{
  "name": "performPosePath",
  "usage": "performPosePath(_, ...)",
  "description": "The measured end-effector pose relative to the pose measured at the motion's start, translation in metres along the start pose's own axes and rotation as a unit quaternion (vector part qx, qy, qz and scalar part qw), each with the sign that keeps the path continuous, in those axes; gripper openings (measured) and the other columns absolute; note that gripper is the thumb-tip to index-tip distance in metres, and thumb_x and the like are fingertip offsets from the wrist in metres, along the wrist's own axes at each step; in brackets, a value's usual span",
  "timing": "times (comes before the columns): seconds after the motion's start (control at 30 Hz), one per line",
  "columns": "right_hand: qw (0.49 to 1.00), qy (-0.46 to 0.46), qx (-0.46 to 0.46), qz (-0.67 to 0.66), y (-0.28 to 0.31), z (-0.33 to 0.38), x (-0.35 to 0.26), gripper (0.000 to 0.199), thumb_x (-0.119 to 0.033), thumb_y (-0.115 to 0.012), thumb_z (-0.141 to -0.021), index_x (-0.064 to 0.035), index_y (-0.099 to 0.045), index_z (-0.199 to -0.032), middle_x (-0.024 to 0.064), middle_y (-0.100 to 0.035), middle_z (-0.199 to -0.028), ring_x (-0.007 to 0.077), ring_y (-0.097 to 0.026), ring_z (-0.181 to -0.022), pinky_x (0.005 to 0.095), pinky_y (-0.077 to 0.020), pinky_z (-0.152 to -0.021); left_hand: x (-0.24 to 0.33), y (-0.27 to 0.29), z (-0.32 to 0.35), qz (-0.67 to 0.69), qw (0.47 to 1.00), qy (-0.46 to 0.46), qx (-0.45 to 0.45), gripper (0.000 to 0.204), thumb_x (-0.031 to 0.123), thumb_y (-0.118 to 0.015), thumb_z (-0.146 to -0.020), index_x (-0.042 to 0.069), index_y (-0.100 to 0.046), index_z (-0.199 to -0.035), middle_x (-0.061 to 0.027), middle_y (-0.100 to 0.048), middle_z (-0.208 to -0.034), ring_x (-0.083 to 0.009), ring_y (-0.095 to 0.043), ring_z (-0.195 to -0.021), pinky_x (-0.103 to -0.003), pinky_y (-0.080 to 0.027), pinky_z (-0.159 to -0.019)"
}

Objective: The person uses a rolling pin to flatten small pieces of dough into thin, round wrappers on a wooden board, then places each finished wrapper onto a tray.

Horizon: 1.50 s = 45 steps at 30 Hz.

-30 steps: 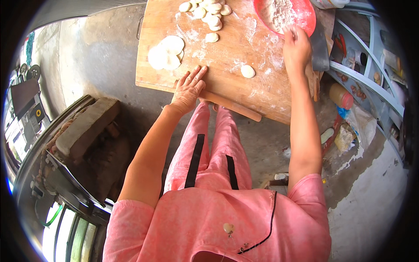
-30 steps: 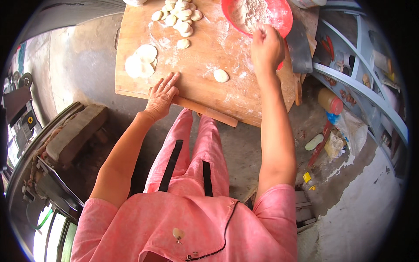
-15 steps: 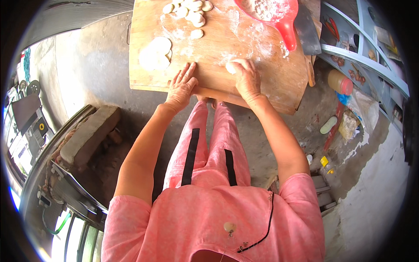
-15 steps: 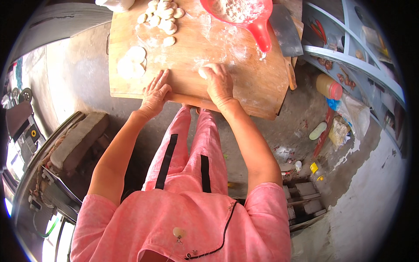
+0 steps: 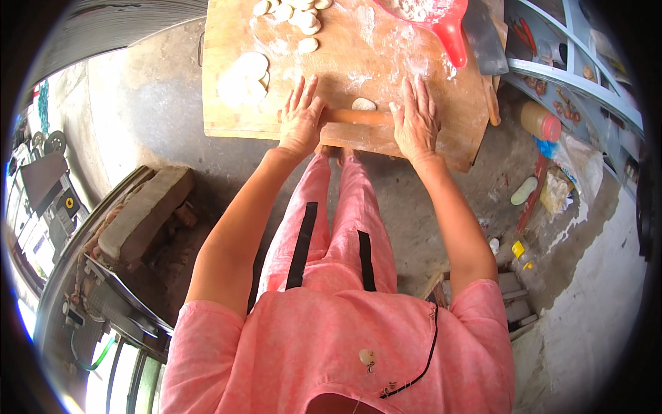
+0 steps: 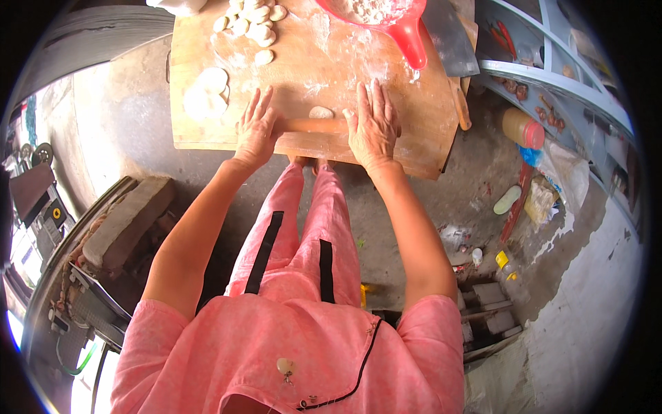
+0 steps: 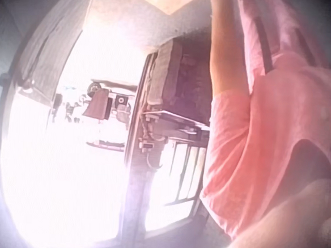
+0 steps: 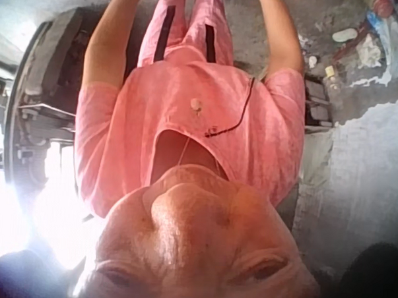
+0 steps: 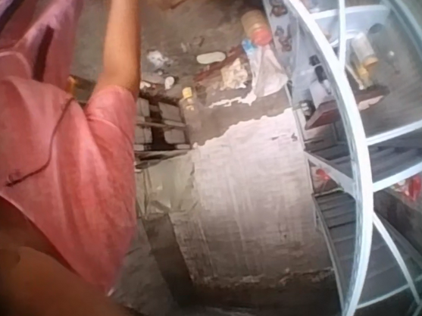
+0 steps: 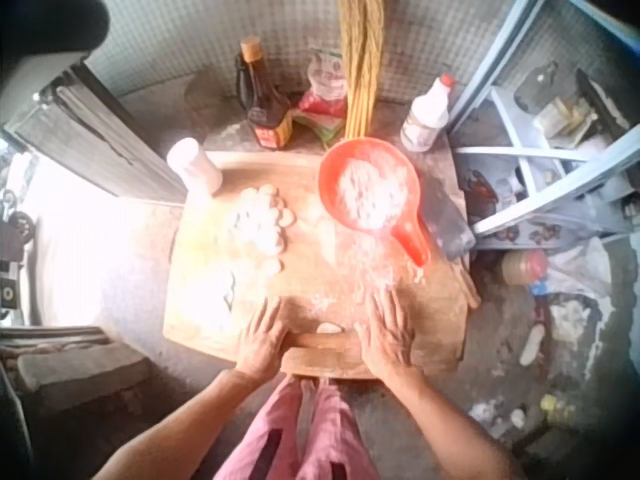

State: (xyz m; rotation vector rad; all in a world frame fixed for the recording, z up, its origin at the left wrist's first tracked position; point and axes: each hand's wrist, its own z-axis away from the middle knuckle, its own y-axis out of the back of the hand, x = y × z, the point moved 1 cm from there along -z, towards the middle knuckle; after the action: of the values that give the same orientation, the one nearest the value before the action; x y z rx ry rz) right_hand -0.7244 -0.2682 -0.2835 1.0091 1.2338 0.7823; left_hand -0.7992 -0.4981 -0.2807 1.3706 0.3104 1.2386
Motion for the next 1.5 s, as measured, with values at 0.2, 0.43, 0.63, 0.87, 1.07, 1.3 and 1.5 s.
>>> performPosePath(0.2, 0.995, -0.019, -0.019, 0.095, -0.019, -0.005, 0.015, 0.063, -0.038, -0.051, -0.091, -0.0091, -0.033, -0.143, 0.0178, -0.023, -0.151, 0.0333, -0.019, -0.140, 0.0545, -0.0170, -0.111, 0.006, -0.001, -0.011, -0.035, 0.998, -0.028, -0.034, 0.040, 0.019, -0.064, -0.083, 0.012, -0.053, -0.121, -0.0092, -0.022, -0.154, -0.0309, -0.015, -0.143, -0.047, -0.016, -0.114)
performPosePath(0.43, 0.994, -0.040, -0.049, 0.088, -0.022, 0.002, 0.013, 0.066, -0.041, -0.047, -0.092, -0.0075, -0.027, -0.146, 0.0143, -0.019, -0.154, 0.0303, -0.015, -0.142, 0.0532, -0.0128, -0.113, 0.001, -0.023, 0.009, -0.098, 0.995, -0.026, -0.016, 0.069, 0.044, -0.044, -0.092, 0.006, -0.026, -0.146, -0.0092, -0.019, -0.155, -0.0272, -0.011, -0.144, -0.048, -0.004, -0.116)
performPosePath(0.63, 0.993, -0.053, -0.025, 0.102, -0.029, -0.034, 0.019, 0.065, -0.038, -0.045, -0.093, -0.0072, -0.024, -0.147, 0.0143, -0.016, -0.155, 0.0291, -0.009, -0.144, 0.0536, -0.0084, -0.113, -0.003, -0.016, -0.024, -0.154, 0.988, -0.030, 0.008, 0.070, 0.053, -0.033, -0.094, 0.011, -0.021, -0.149, -0.0086, -0.018, -0.155, -0.0269, -0.010, -0.144, -0.052, -0.003, -0.115)
performPosePath(0.87, 0.993, -0.062, 0.021, 0.098, -0.033, -0.067, 0.027, 0.067, -0.041, -0.042, -0.093, -0.0078, -0.022, -0.147, 0.0169, -0.012, -0.155, 0.0323, -0.005, -0.144, 0.0549, -0.0056, -0.113, -0.008, -0.017, -0.052, -0.149, 0.987, -0.011, 0.063, 0.065, 0.048, -0.034, -0.096, 0.015, -0.017, -0.150, -0.0074, -0.013, -0.157, -0.0258, -0.006, -0.145, -0.051, 0.000, -0.115)
performPosePath(1.07, 0.994, -0.054, -0.030, 0.091, -0.023, -0.020, 0.016, 0.070, -0.043, -0.044, -0.093, -0.0051, -0.021, -0.147, 0.0164, -0.012, -0.155, 0.0319, -0.006, -0.144, 0.0551, -0.0062, -0.113, -0.002, -0.029, -0.006, -0.141, 0.990, -0.016, 0.015, 0.071, 0.054, -0.033, -0.093, 0.011, -0.020, -0.149, -0.0087, -0.019, -0.155, -0.0282, -0.010, -0.144, -0.053, -0.003, -0.115)
performPosePath(1.3, 0.994, -0.041, -0.054, 0.088, -0.021, 0.007, 0.016, 0.071, -0.043, -0.047, -0.092, -0.0038, -0.022, -0.146, 0.0157, -0.014, -0.155, 0.0315, -0.009, -0.144, 0.0553, -0.0083, -0.113, 0.005, -0.036, 0.025, -0.100, 0.995, -0.012, -0.007, 0.071, 0.049, -0.042, -0.092, 0.011, -0.021, -0.149, -0.0060, -0.022, -0.154, -0.0261, -0.012, -0.144, -0.051, -0.005, -0.114)
performPosePath(1.5, 0.994, -0.055, -0.010, 0.098, -0.029, -0.045, 0.026, 0.069, -0.043, -0.040, -0.094, -0.0057, -0.020, -0.148, 0.0166, -0.012, -0.155, 0.0316, -0.005, -0.144, 0.0547, -0.0053, -0.113, -0.004, -0.023, -0.023, -0.133, 0.990, -0.036, 0.041, 0.069, 0.056, -0.028, -0.094, 0.014, -0.021, -0.149, -0.0087, -0.020, -0.155, -0.0275, -0.012, -0.144, -0.053, -0.002, -0.114)
